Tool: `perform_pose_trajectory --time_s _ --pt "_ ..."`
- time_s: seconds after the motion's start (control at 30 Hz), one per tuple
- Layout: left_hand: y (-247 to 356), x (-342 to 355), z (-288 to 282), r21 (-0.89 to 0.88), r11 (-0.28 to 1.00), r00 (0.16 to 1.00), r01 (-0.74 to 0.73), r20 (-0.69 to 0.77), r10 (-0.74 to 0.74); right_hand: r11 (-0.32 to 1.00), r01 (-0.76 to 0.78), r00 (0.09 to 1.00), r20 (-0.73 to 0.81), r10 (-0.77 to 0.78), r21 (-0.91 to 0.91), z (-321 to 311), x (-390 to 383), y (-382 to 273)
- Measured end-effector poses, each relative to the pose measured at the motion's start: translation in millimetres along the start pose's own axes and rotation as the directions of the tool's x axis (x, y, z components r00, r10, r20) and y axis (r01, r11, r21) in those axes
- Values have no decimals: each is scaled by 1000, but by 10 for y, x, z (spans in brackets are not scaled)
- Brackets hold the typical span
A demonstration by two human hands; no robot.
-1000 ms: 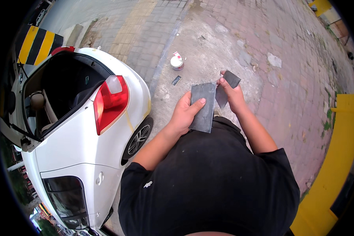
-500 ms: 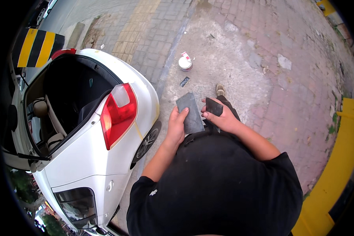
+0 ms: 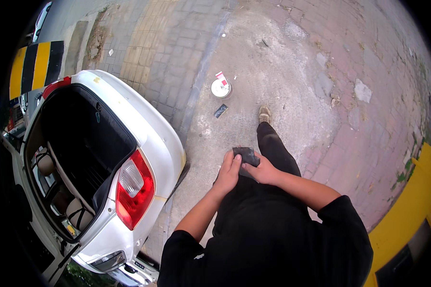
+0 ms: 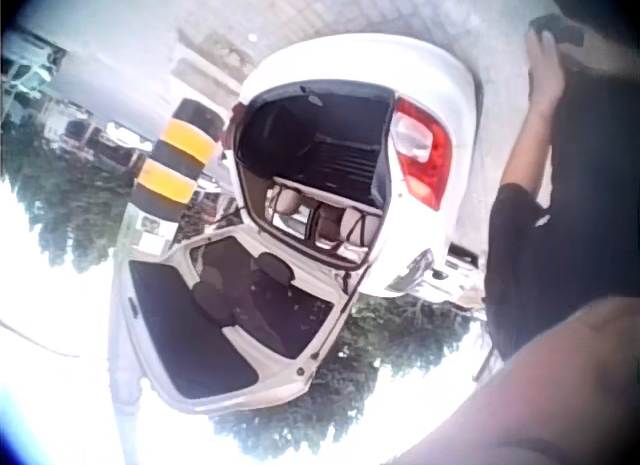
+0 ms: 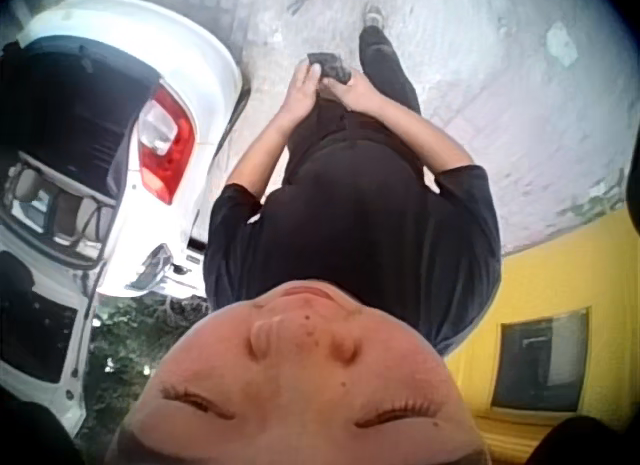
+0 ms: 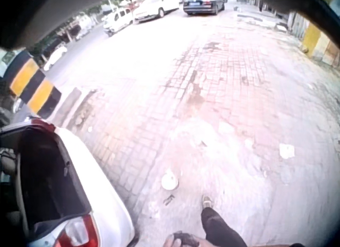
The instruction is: The person mixes a beige filler compound with a hardener on a metal mixing board using a putty knife. After thoroughly blending the materials, the person applies the mixture to a damaged area on the rear bumper of a white car.
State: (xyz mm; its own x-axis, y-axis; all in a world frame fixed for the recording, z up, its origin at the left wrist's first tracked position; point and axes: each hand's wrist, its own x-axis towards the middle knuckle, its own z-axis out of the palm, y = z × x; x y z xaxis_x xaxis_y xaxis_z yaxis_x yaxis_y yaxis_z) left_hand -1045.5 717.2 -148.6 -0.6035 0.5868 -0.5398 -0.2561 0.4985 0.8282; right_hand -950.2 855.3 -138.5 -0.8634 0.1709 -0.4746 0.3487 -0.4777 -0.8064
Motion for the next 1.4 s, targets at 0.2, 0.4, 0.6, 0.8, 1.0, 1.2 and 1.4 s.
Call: perform_pose_trajectory --time_s 0.2,0.4,0.6,0.8,1.0,1.2,1.4 --pt "-1235 1847 140 -62 892 892 448 -31 -451 930 -347 928 -99 360 123 -818 647 702" --pt "-2446 3305 219 193 918 909 346 -311 -277 947 -318 944 -97 314 -34 -1130 1499 1384" --pt "-3177 4195 211 425 885 939 190 -342 -37 955 -83 994 46 100 -285 -1528 2277 1871" --pt "-3465 5207 56 717 695 900 50 -334 281 895 11 969 224 100 -446 -1774 2957 1919" --pt "-3712 5557 118 883 468 879 37 -251 405 887 310 911 374 -174 -342 -1664 3750 2214" --pt "-4195 5309 81 868 490 879 78 -291 376 930 276 863 488 -128 -245 -1374 3758 2263" --pt "-4806 4845 657 772 267 733 -577 345 586 635 687 659 672 -338 -353 -1402 3763 2534"
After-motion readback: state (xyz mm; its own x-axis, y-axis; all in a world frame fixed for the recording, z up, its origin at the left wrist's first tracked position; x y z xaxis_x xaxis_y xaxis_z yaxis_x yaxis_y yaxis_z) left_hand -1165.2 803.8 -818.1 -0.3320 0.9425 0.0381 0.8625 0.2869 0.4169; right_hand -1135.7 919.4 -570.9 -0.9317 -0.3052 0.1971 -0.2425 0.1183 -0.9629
